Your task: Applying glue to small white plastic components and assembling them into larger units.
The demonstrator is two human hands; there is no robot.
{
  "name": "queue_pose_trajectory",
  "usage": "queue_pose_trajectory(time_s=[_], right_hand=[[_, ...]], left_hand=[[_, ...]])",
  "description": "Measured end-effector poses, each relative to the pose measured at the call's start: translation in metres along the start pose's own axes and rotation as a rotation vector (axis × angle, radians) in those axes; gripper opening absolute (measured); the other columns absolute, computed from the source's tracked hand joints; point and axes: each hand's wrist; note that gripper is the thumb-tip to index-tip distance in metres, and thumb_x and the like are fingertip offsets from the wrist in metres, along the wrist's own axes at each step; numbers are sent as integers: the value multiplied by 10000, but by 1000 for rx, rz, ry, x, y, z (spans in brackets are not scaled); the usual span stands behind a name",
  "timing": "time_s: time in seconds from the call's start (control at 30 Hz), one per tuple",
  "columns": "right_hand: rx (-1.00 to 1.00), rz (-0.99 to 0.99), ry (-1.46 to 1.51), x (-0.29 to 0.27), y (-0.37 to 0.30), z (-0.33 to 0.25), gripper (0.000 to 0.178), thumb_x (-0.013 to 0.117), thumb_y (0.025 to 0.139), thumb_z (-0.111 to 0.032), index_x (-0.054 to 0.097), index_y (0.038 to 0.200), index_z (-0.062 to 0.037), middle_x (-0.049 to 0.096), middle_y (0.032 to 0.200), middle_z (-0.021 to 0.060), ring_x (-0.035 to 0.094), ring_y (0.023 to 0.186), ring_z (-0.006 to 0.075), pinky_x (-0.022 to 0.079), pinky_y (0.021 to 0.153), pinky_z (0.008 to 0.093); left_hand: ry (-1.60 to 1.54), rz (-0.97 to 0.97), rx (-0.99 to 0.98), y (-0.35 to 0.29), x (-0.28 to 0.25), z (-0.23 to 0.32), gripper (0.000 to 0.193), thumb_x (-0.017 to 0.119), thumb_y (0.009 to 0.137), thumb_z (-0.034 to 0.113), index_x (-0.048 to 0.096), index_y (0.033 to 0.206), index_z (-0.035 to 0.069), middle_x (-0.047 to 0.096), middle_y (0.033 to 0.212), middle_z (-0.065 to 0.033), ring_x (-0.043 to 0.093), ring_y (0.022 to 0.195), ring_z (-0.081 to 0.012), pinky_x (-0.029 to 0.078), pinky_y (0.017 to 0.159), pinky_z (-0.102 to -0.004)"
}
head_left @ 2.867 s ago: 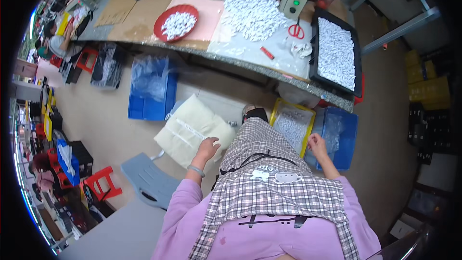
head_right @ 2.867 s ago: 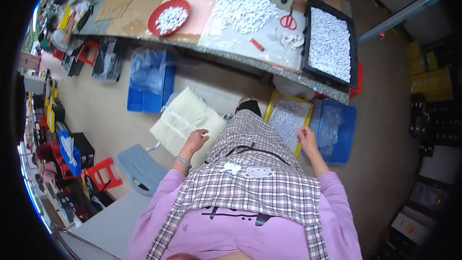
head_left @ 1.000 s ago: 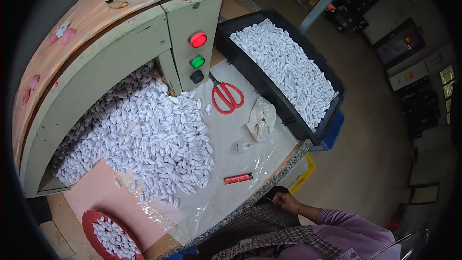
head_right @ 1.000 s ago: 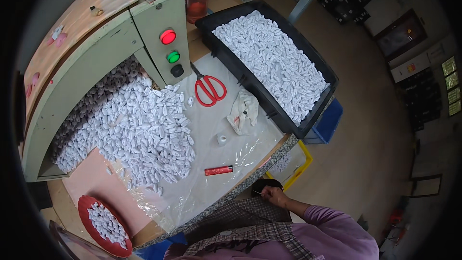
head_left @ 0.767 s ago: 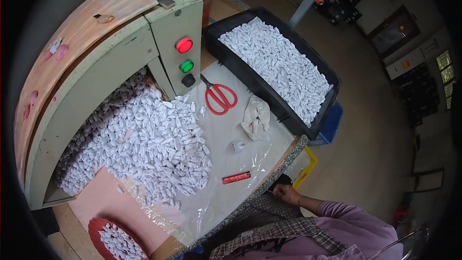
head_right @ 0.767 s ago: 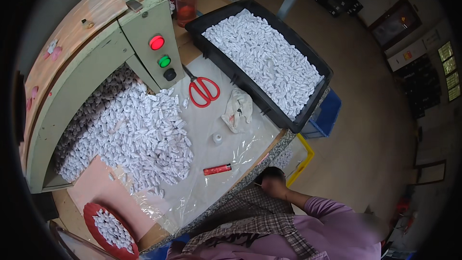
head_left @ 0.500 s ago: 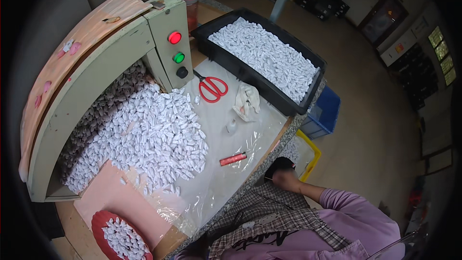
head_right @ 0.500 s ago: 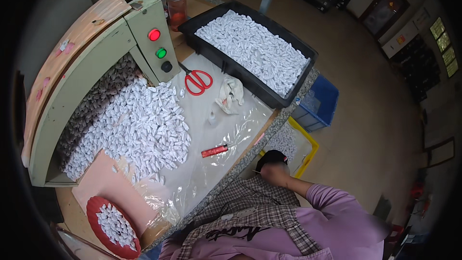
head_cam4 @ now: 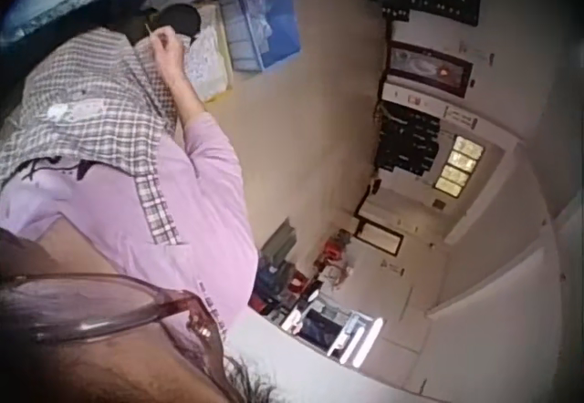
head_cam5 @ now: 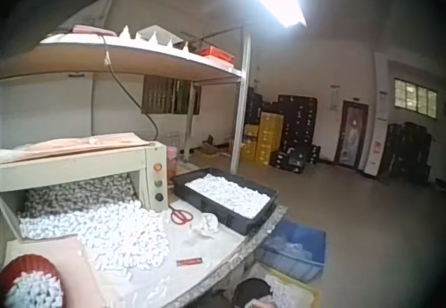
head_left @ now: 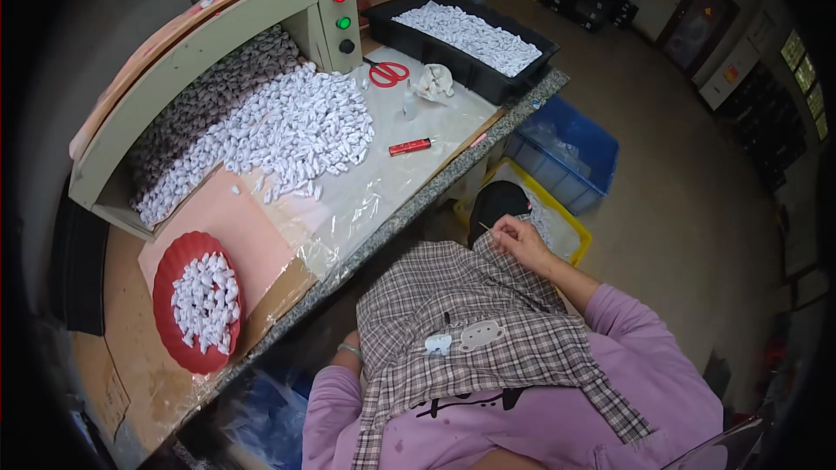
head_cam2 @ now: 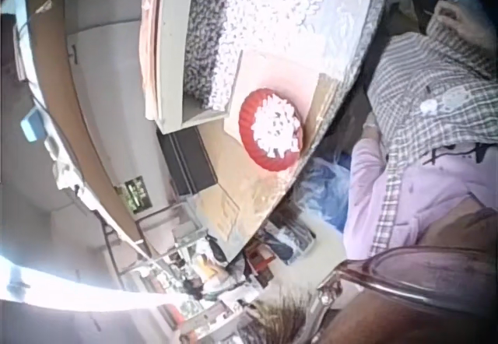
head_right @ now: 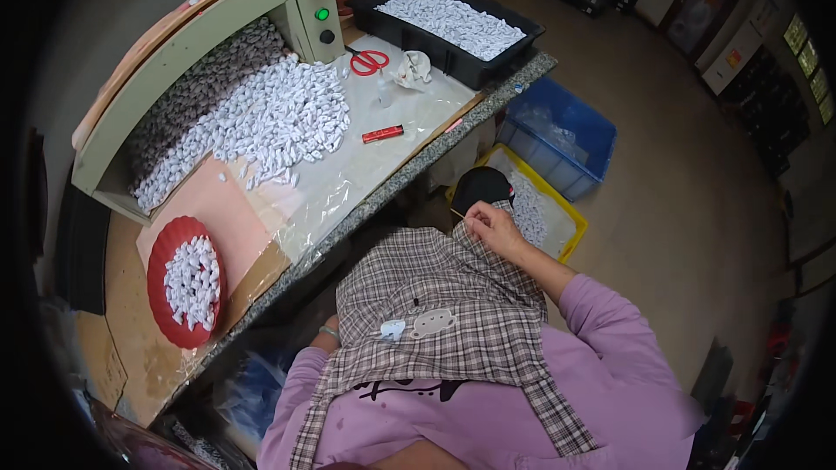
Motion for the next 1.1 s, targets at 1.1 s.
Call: queue_pose_trajectory(time_s=[1.1], right_hand=[[-265, 533, -907, -60, 228, -72, 153, 647, 778, -209, 699, 871, -98, 665, 866, 134, 646, 811, 343, 521, 736, 429]], left_hand=[[765, 662, 129, -127, 39, 132, 384, 481, 788, -67, 522, 1165, -6, 548, 1134, -214, 548, 1006, -408, 461, 845, -427]])
Point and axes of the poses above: each hand's wrist, its own y-axis towards the middle knuckle, its own x-axis out of the palm, z = x × y
